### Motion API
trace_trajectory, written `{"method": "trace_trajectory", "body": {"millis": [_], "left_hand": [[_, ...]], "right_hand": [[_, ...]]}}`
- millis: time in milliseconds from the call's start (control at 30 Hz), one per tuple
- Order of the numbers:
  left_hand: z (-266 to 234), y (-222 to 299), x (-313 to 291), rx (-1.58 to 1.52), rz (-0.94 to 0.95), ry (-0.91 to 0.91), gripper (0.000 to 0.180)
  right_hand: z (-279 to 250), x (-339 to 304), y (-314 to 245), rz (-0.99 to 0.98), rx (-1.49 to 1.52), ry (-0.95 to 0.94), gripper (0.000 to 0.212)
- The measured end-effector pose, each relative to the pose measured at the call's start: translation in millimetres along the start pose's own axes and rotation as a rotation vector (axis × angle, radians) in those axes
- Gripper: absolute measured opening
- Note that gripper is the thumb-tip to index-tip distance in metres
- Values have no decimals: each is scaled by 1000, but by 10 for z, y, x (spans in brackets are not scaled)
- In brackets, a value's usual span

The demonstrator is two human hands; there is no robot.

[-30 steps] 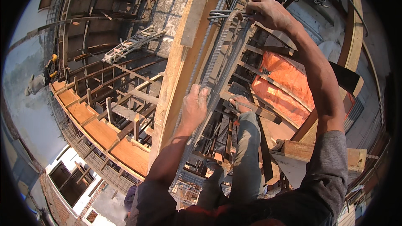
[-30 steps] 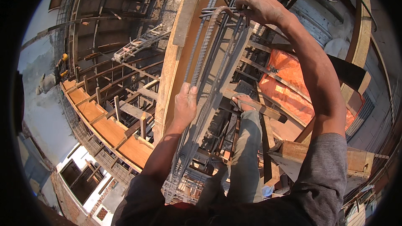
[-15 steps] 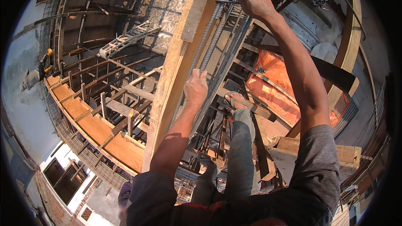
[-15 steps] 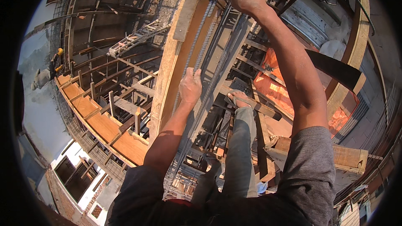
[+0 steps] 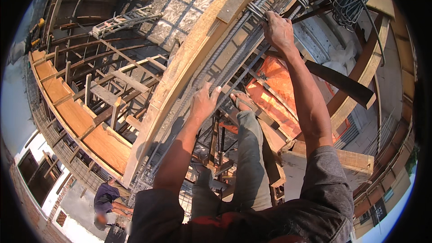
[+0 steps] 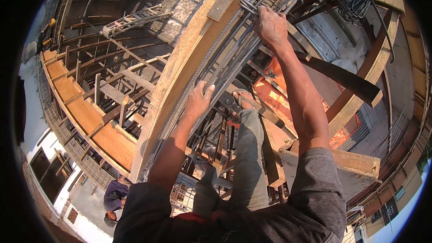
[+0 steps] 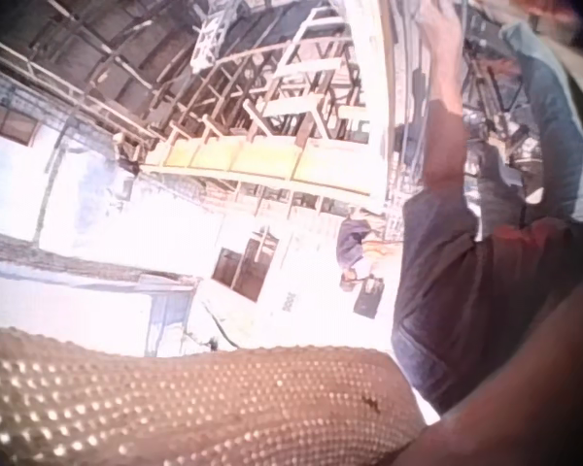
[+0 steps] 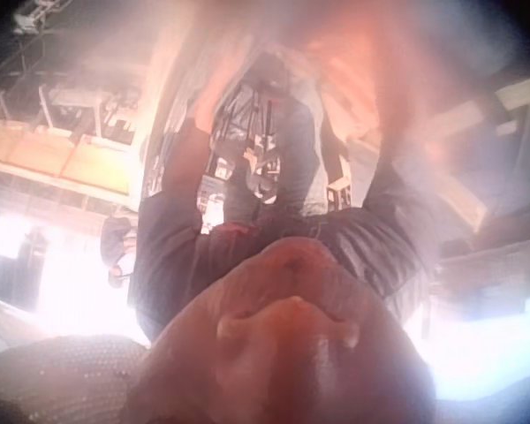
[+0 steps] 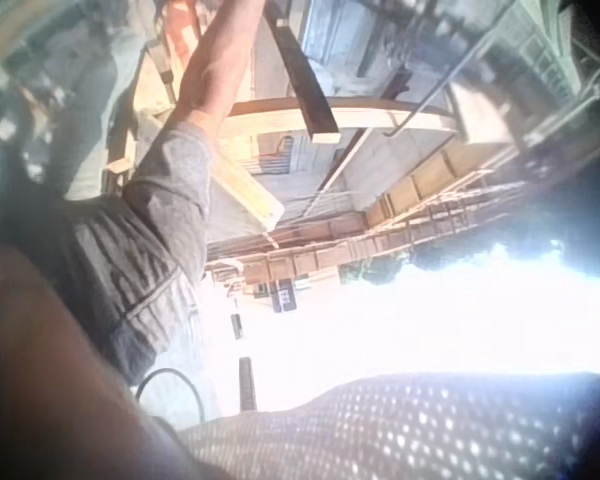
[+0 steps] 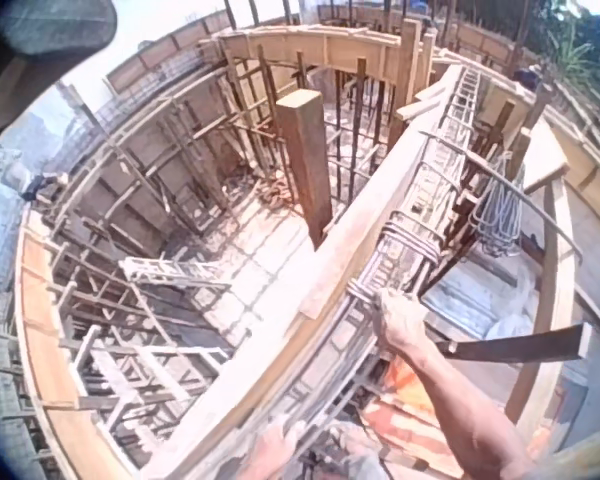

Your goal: The person secures rebar cages for a concrete beam by hand and with a wire-twisting tool, threading wire through intersections, twisting it to tighten, and then moving to the next section while walking along the formwork.

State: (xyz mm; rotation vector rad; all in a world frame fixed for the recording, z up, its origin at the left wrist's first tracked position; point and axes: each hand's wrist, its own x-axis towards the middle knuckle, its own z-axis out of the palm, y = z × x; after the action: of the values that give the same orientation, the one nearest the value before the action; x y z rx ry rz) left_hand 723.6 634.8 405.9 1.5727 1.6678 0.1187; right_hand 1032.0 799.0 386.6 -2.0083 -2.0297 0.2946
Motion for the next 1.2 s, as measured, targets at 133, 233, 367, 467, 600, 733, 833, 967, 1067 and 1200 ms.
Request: {"method": "trace_trajectory", "body": {"millis": [133, 233, 367, 467, 600, 733, 833, 967, 1067, 1200], "left_hand": [[-47, -458, -438, 64, -115, -24, 52], [0, -692, -821, 28, -126, 62, 50], [127, -823, -962, -36, -190, 105, 49], [234, -859, -1079, 212, -125, 265, 47], [243, -892, -1208, 185, -144, 305, 50], [190, -932, -1482, 209, -110, 409, 56], [107, -992, -2060, 155, -79, 395, 58], [43, -1157, -3258, 31, -107, 142, 51], [61, -1604, -4420, 86, -421, -101, 58], [353, -2139, -5579, 1, -1083, -267, 79]], "right_hand": [[-79, -97, -137, 5, 22, -190, 29], [-84, -193, -211, -90, 35, -201, 36], [-114, -472, -567, -122, 43, -321, 44], [1, -783, -902, -175, 126, -448, 51], [167, -1187, -1441, -218, 226, -510, 51], [368, -1421, -1752, -192, 287, -524, 46], [474, -1527, -1885, -169, 278, -508, 44], [689, -1754, -2202, -184, 159, -448, 42], [768, -2049, -2471, -218, 49, -429, 47], [905, -2395, -2881, -199, -27, -375, 51]]}}
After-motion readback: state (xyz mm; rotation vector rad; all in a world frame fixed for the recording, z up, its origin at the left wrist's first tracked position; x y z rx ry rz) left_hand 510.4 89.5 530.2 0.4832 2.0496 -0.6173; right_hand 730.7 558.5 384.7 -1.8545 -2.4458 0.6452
